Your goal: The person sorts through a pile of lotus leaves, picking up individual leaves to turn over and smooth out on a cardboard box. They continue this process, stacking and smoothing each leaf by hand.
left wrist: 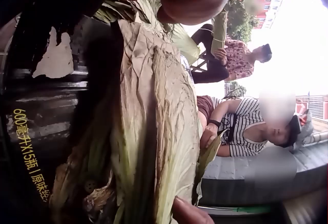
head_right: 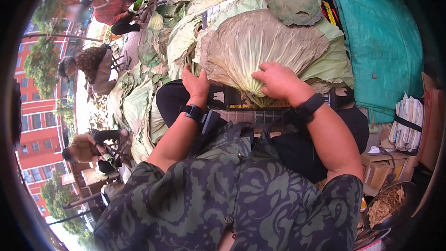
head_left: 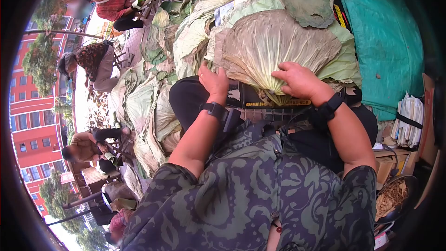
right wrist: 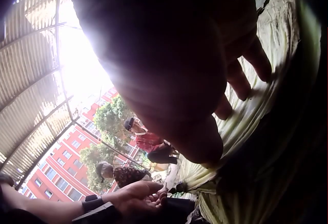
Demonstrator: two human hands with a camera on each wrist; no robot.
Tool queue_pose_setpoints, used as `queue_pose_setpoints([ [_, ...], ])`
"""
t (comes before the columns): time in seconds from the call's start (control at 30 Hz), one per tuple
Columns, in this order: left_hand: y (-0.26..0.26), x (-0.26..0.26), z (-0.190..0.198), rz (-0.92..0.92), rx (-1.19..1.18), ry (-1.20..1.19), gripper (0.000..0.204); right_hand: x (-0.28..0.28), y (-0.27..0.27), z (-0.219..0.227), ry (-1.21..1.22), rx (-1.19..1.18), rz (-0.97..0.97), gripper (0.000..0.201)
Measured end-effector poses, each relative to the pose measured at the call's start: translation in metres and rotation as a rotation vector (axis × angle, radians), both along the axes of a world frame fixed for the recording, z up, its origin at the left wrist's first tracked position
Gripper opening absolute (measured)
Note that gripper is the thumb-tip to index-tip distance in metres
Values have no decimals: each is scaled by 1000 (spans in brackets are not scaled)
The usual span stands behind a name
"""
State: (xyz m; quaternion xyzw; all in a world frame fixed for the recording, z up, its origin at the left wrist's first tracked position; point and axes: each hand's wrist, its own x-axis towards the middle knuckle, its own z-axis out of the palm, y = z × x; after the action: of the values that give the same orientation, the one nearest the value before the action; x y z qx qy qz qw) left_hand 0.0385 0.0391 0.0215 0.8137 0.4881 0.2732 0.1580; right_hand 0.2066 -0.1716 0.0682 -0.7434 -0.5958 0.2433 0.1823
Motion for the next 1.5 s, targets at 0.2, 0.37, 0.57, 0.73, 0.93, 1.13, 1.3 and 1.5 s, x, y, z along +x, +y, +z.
queue_pose_setpoints([
  [0.2,-45,42,13,-769,-202,19,45,0,0,1,-4,13,-11,44],
  [0.37,-44,44,2,-877,-354,198,47,-2,-3,-10,-62,109,-15,41],
  [0.57,-59,48,28,-834,-81,184,45,-1,-2,-8,-66,61,-13,40],
  [0.73,-79,53,23,-1075,-358,164,45,1,-3,-28,-81,124,-7,34],
  [0.93,-75,47,6,-1121,-242,173,50,1,-6,-28,-50,232,-19,35],
  [1.13,-75,46,11,-1110,-258,193,64,2,-8,-23,-43,114,-8,41],
  [1.3,-71,48,0,-1107,-278,231,69,0,-6,-18,-54,41,-6,43],
  [1.5,-68,48,3,-1149,-295,180,65,-4,3,-11,-36,-35,-45,43],
])
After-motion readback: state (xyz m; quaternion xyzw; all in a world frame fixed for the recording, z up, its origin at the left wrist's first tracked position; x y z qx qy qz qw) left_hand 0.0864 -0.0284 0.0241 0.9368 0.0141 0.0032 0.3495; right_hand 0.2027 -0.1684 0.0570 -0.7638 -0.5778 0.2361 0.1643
